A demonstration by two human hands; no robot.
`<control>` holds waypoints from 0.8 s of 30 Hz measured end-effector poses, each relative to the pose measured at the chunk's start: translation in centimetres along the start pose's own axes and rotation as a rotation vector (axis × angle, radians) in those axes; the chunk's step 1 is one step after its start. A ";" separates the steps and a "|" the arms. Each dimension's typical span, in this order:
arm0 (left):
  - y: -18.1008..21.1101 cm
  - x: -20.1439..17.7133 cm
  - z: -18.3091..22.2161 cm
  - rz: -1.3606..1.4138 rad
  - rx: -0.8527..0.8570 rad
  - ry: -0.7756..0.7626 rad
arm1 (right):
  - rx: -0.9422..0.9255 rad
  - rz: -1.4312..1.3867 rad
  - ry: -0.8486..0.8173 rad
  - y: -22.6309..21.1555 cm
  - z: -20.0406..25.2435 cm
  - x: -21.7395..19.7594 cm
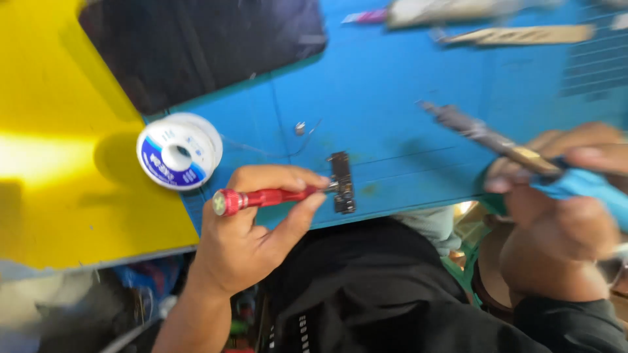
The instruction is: Soldering a small component onto a mobile phone circuit board using a soldering iron and solder wire.
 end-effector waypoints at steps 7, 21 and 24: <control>-0.2 -0.3 0.8 -0.001 0.023 0.125 | -0.047 0.363 0.524 -7.0 -0.3 -4.8; -3.0 -1.0 1.5 -0.121 -0.154 0.126 | 0.052 0.765 0.774 -5.5 -0.1 -18.6; -1.8 -0.6 1.0 -0.152 -0.078 0.090 | 0.313 0.905 0.696 -1.1 1.8 -23.7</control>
Point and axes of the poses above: each hand's wrist, its own z-axis away from the middle knuckle, its own x-axis out of the palm, y = z × x, the point moved 7 cm from there along -z, towards the middle knuckle, and after that the axes turned 10 degrees about z, right-handed, at the moved point
